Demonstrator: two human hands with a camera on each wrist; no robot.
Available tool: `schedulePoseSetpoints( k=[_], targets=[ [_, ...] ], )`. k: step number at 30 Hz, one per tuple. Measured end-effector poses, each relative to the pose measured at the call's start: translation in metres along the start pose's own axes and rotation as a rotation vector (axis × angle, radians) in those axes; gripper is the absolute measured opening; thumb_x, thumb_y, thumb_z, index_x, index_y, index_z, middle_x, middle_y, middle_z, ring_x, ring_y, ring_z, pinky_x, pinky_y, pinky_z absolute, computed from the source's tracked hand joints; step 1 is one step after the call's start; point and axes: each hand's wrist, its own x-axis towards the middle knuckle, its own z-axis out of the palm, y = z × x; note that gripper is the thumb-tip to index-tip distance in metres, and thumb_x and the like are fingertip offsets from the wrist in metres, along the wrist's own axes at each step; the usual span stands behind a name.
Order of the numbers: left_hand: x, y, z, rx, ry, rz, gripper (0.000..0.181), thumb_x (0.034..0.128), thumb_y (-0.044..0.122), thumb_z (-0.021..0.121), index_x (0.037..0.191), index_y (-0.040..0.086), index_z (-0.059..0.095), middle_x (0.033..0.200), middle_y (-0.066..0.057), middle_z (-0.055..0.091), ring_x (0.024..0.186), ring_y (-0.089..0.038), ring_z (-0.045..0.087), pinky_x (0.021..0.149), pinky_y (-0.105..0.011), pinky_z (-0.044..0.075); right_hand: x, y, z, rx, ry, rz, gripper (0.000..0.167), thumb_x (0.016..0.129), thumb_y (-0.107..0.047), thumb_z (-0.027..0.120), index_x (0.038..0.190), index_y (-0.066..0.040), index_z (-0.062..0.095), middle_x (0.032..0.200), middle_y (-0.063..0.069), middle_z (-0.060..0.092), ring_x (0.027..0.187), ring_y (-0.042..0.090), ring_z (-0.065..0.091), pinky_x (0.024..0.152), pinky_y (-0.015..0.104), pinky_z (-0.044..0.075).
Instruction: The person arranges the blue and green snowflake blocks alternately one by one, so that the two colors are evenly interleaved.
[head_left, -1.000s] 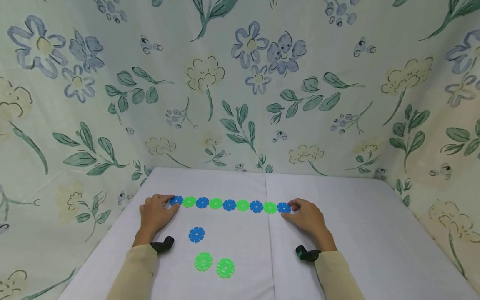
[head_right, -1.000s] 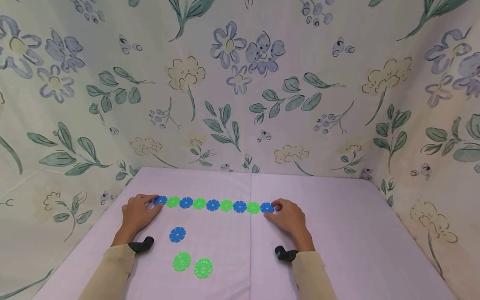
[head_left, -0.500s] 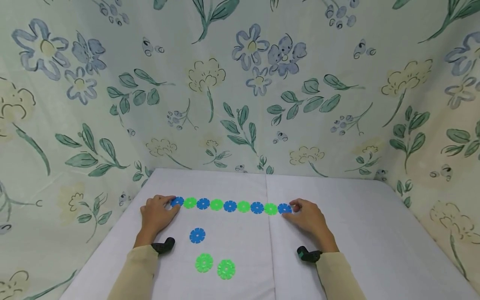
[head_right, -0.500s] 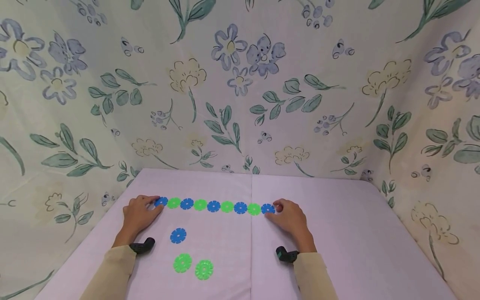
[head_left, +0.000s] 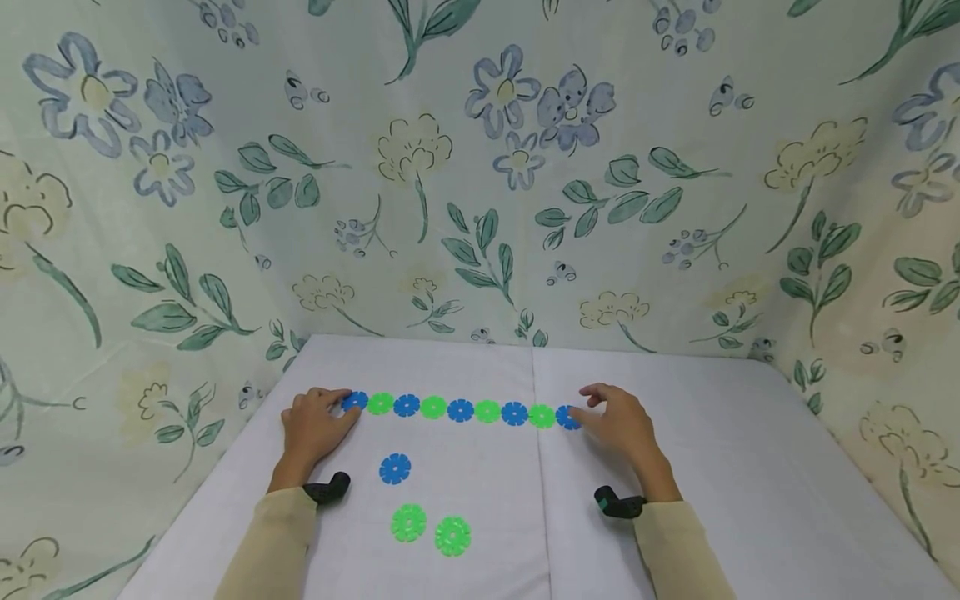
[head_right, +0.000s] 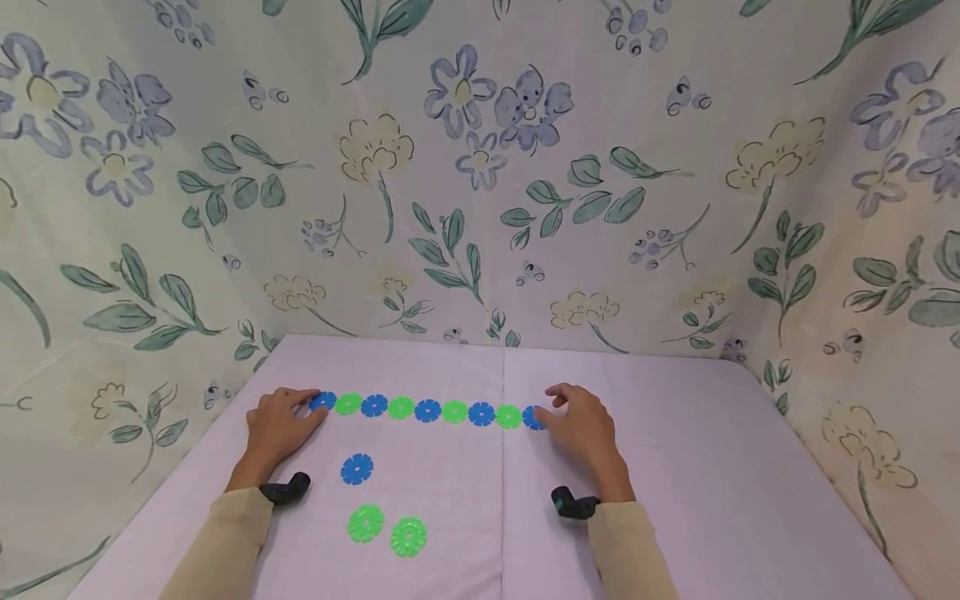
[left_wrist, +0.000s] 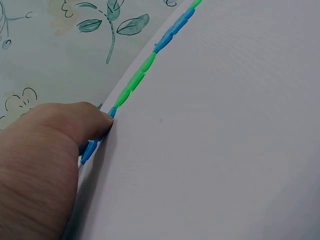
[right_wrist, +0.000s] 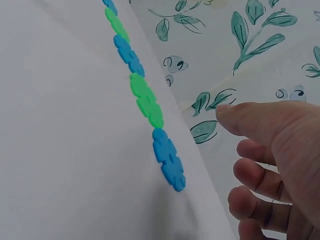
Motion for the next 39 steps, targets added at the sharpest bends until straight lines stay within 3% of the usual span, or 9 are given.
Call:
schedulePoseSetpoints(
  k=[8,16,26,34,39],
  targets=[
    [0.000,0.000,0.000,0.014,0.026,0.025,0.047,0.0905,0.046,0.068,0.128,0.019,0.069,0.123,-0.019,0.063,0.112,-0.041,0.053,0.085,-0.056,0.033,-0.004,-0.017,-0.017,0.018,0.088,-0.103,0.050,0.086,-0.045,0.076,0.127,-0.017,0.066,0.112,0.010,0.069,0.081,0.021,0.059,0.064,0.031,0.048],
    [0.000,0.000,0.000,0.012,0.024,0.026,0.047,0.0906,0.047,0.068,0.128,0.019,0.069,0.123,-0.019,0.063,0.112,-0.041,0.053,0.084,-0.055,0.032,-0.010,-0.033,-0.030,0.069,0.183,-0.157,0.048,0.085,-0.042,0.078,0.125,-0.017,0.067,0.107,0.006,0.069,0.077,0.020,0.059,0.065,0.030,0.047],
    [0.000,0.000,0.000,0.009,0.027,0.024,0.046,0.0904,0.047,0.069,0.128,0.019,0.069,0.124,-0.019,0.063,0.111,-0.040,0.053,0.084,-0.055,0.033,-0.022,-0.058,-0.044,0.155,0.244,-0.307,0.044,0.084,-0.036,0.081,0.123,-0.018,0.068,0.101,0.001,0.068,0.069,0.015,0.056,0.059,0.026,0.049],
    [0.000,-0.001,0.000,0.005,0.023,0.013,0.047,0.0905,0.046,0.069,0.129,0.018,0.068,0.124,-0.019,0.062,0.112,-0.040,0.053,0.085,-0.055,0.032,-0.030,-0.072,-0.043,0.240,0.246,-0.413,0.043,0.084,-0.031,0.082,0.123,-0.019,0.068,0.097,-0.001,0.066,0.064,0.011,0.053,0.054,0.024,0.048],
    [-0.001,0.000,-0.001,0.001,0.022,0.010,0.048,0.0903,0.046,0.068,0.129,0.018,0.068,0.124,-0.019,0.062,0.113,-0.040,0.052,0.086,-0.055,0.032,-0.034,-0.080,-0.036,0.296,0.193,-0.469,0.042,0.084,-0.029,0.082,0.122,-0.019,0.069,0.095,-0.003,0.066,0.063,0.010,0.054,0.055,0.024,0.047]
  ],
)
